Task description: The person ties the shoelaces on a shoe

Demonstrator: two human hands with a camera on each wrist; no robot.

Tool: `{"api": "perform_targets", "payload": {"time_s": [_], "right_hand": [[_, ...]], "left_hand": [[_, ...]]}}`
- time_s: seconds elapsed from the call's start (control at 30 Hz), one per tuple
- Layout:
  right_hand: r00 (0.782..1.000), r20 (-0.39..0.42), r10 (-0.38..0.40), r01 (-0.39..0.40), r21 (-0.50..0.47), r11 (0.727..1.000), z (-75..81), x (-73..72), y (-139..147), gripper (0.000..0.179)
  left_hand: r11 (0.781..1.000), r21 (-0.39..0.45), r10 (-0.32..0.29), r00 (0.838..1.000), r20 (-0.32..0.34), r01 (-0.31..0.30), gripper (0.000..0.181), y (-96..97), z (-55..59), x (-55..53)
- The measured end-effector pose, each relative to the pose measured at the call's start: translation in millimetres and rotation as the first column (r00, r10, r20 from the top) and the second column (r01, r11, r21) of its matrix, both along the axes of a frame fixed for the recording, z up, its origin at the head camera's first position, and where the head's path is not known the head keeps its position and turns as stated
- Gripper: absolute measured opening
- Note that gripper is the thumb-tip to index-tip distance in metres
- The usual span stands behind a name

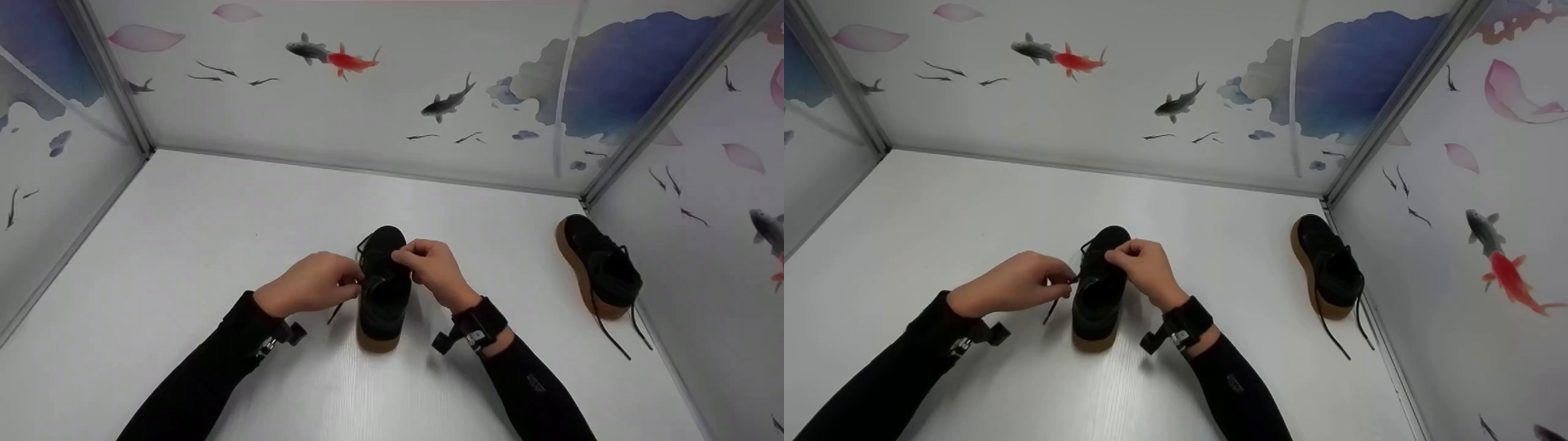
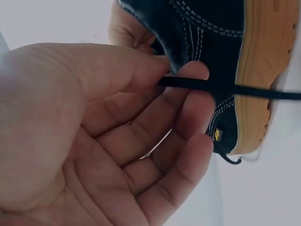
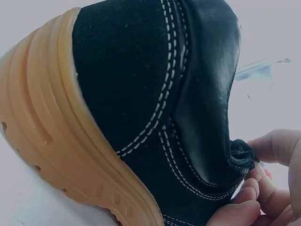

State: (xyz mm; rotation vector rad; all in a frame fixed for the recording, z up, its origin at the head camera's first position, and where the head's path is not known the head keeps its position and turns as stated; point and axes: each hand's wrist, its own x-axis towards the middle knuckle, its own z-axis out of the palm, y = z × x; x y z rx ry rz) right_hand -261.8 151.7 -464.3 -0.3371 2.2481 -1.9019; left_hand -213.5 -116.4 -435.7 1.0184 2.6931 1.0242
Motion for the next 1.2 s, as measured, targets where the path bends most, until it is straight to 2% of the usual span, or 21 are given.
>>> {"api": "perform_targets", "payload": {"time_s": [0.03, 0.17, 0.3, 0.37, 0.43, 0.53, 0.63, 0.7, 0.83, 1.0, 1.2], "right_hand": [[1.0, 0.012, 0.002, -0.003, 0.012, 1.0, -8.8, -6.9, 3.4, 0.015], [1.0, 0.019, -0.001, 0.001, 0.009, 1.0, -8.9, -6.9, 3.7, 0.014], [1.0, 0.023, -0.005, 0.005, 0.014, 1.0, -9.0, -7.3, 3.6, 0.014], [1.0, 0.025, -0.006, 0.006, 0.013, 1.0, -9.1, -7.4, 3.6, 0.014], [1.0, 0.025, -0.007, 0.006, 0.013, 1.0, -9.3, -7.7, 3.6, 0.014], [1.0, 0.024, -0.004, 0.004, 0.017, 1.0, -9.6, -8.1, 3.6, 0.014], [1.0, 0.023, -0.002, 0.001, 0.023, 1.0, -10.0, -8.6, 3.7, 0.014], [1.0, 0.022, 0.0, 0.0, 0.026, 1.0, -9.9, -8.5, 3.9, 0.014], [1.0, 0.015, 0.01, -0.011, 0.025, 1.0, -9.4, -7.8, 4.5, 0.015], [0.999, 0.017, 0.028, -0.028, 0.013, 1.0, -9.0, -7.2, 5.1, 0.016], [0.999, 0.021, 0.032, -0.032, 0.001, 0.999, -8.2, -7.5, 4.7, 0.017]], "left_hand": [[1.0, -0.006, 0.019, 1.0, 0.024, -0.019, 0.013, 0.7, -4.4, -3.4], [1.0, 0.015, 0.024, 0.999, 0.039, -0.024, 0.035, -3.5, -3.1, -4.5], [1.0, 0.025, -0.002, 0.999, 0.04, 0.001, 0.04, -6.8, -3.6, -6.7], [0.999, 0.033, -0.012, 0.999, 0.047, 0.01, 0.039, -7.7, -5.3, -8.4], [0.999, 0.036, -0.019, 0.999, 0.026, 0.018, 0.038, -7.9, -7.6, -10.5], [0.999, 0.028, -0.027, 0.998, -0.064, 0.029, 0.035, -7.8, -11.9, -14.4], [0.999, 0.013, -0.029, 0.987, -0.159, 0.031, 0.03, -8.4, -15.2, -17.6], [0.999, 0.018, -0.034, 0.981, -0.193, 0.038, 0.026, -9.5, -16.4, -19.2], [0.996, 0.064, -0.051, 0.976, -0.21, 0.066, 0.018, -11.7, -18.0, -21.4], [0.986, 0.132, -0.07, 0.978, -0.195, 0.097, 0.011, -12.4, -15.4, -20.9], [0.961, 0.247, -0.09, 0.984, -0.154, 0.126, 0.011, -12.6, -13.0, -19.5]]}}
